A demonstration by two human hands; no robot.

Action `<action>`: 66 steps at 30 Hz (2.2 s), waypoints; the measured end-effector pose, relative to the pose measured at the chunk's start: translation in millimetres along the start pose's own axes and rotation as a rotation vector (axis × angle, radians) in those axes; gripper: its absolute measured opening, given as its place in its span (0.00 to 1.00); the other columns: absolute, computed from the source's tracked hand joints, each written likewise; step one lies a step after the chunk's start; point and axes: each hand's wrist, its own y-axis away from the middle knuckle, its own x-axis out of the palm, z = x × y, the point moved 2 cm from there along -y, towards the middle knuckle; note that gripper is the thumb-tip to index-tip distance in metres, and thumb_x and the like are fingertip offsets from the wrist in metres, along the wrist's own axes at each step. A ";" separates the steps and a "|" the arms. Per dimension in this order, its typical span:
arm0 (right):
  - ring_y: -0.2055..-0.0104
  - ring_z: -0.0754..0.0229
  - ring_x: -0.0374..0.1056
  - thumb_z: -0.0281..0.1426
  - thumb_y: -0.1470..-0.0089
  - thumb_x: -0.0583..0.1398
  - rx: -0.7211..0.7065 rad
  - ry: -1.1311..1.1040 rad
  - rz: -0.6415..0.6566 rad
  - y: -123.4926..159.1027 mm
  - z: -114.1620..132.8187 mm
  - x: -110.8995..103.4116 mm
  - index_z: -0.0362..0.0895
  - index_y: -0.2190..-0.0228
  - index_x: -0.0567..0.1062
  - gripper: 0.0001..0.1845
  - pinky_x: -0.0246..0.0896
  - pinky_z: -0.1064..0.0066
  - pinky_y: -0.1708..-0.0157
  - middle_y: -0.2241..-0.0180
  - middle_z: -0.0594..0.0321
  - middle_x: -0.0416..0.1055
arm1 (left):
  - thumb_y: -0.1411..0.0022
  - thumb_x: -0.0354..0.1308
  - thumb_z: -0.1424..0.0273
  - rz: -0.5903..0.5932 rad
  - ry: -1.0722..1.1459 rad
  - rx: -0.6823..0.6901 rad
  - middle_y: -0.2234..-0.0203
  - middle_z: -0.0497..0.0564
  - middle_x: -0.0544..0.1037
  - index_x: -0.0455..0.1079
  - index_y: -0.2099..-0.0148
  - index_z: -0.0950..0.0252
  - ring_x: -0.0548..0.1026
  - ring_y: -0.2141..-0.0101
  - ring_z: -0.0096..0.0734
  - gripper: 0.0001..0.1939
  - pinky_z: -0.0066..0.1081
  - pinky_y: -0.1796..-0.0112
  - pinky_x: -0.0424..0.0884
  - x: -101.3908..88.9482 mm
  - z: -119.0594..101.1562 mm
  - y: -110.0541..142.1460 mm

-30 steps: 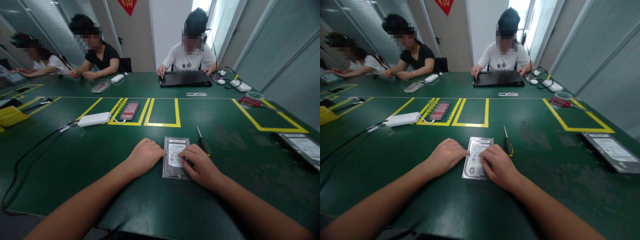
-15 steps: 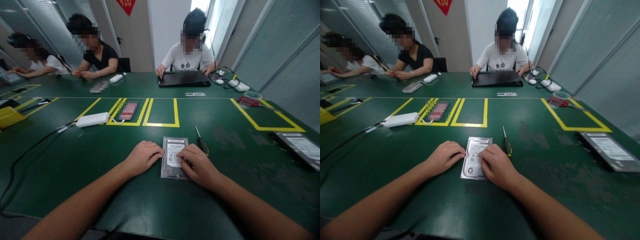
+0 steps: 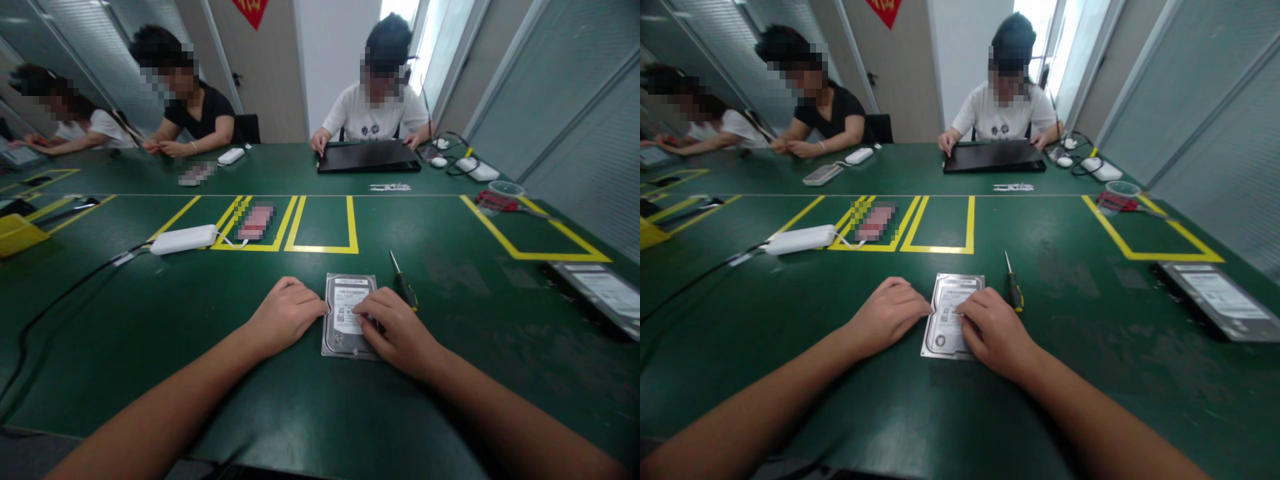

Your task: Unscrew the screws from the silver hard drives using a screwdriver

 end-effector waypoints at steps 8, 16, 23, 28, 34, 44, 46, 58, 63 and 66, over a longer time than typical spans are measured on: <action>0.60 0.58 0.63 0.28 0.38 0.54 0.001 0.003 0.001 -0.9 2.4 -2.3 0.41 0.60 0.75 0.09 0.60 0.64 0.58 0.63 0.57 0.73 | 0.29 0.52 0.72 -0.008 -0.128 0.090 0.64 0.47 0.80 0.75 0.54 0.61 0.75 0.63 0.29 0.10 0.37 0.52 0.62 -2.5 -2.2 1.3; 0.59 0.57 0.63 0.27 0.39 0.55 -0.004 0.009 -0.009 0.2 1.1 -0.7 0.42 0.60 0.74 0.09 0.61 0.63 0.57 0.63 0.57 0.72 | 0.29 0.52 0.73 -0.034 -0.087 0.051 0.64 0.48 0.80 0.74 0.55 0.61 0.75 0.64 0.29 0.09 0.36 0.54 0.64 -7.6 -2.9 0.9; 0.60 0.56 0.64 0.30 0.37 0.53 0.088 0.254 -0.089 1.1 -4.3 -9.4 0.41 0.61 0.73 0.10 0.62 0.64 0.59 0.63 0.54 0.71 | 0.32 0.55 0.69 -0.035 0.056 0.070 0.65 0.52 0.80 0.74 0.55 0.63 0.75 0.62 0.34 0.08 0.38 0.56 0.68 -6.5 -12.3 4.3; 0.65 0.52 0.65 0.36 0.38 0.54 0.305 0.799 -0.044 -3.9 -7.8 -33.7 0.42 0.67 0.71 0.11 0.56 0.62 0.67 0.68 0.53 0.69 | 0.33 0.56 0.69 -0.035 0.145 0.231 0.55 0.55 0.80 0.72 0.49 0.66 0.75 0.50 0.39 0.12 0.40 0.50 0.70 -2.1 -28.4 2.1; 0.65 0.49 0.70 0.43 0.37 0.53 0.528 0.936 0.137 -2.3 -16.7 -47.5 0.42 0.66 0.70 0.17 0.52 0.66 0.74 0.67 0.50 0.72 | 0.32 0.53 0.67 -0.009 0.115 0.339 0.48 0.57 0.77 0.70 0.44 0.69 0.68 0.40 0.40 0.18 0.40 0.42 0.68 2.5 -49.2 -5.6; 0.62 0.46 0.74 0.45 0.37 0.52 0.641 0.865 0.258 -0.2 -19.8 -42.5 0.41 0.67 0.73 0.21 0.63 0.64 0.72 0.66 0.48 0.75 | 0.30 0.50 0.54 0.112 -0.004 0.350 0.42 0.62 0.72 0.65 0.39 0.74 0.64 0.37 0.43 0.30 0.40 0.39 0.63 5.3 -69.4 -14.2; 0.63 0.45 0.74 0.45 0.37 0.51 0.650 0.854 0.266 0.5 -22.0 -42.4 0.41 0.68 0.73 0.22 0.64 0.62 0.72 0.67 0.48 0.76 | 0.31 0.50 0.50 0.153 -0.039 0.339 0.40 0.63 0.69 0.64 0.37 0.74 0.62 0.36 0.45 0.34 0.40 0.38 0.61 7.0 -73.1 -14.6; 0.63 0.45 0.75 0.44 0.37 0.50 0.678 0.844 0.285 -0.6 -21.4 -40.6 0.41 0.66 0.73 0.21 0.65 0.61 0.72 0.66 0.49 0.76 | 0.31 0.52 0.57 0.249 -0.262 0.056 0.33 0.66 0.57 0.55 0.32 0.75 0.56 0.33 0.53 0.35 0.49 0.38 0.58 33.8 -103.5 -19.9; 0.61 0.44 0.75 0.43 0.37 0.50 0.724 0.819 0.311 -3.3 -23.4 -45.7 0.41 0.66 0.73 0.20 0.66 0.60 0.69 0.65 0.49 0.76 | 0.29 0.48 0.62 0.228 -0.284 -0.025 0.33 0.68 0.57 0.56 0.32 0.77 0.56 0.34 0.55 0.31 0.52 0.39 0.58 40.3 -114.1 -25.3; 0.61 0.43 0.75 0.42 0.37 0.49 0.783 0.803 0.300 -6.7 -24.6 -53.7 0.42 0.66 0.72 0.19 0.67 0.57 0.67 0.65 0.50 0.76 | 0.29 0.46 0.65 0.213 -0.282 -0.039 0.34 0.68 0.58 0.56 0.33 0.77 0.55 0.33 0.55 0.29 0.51 0.37 0.57 41.4 -116.6 -26.7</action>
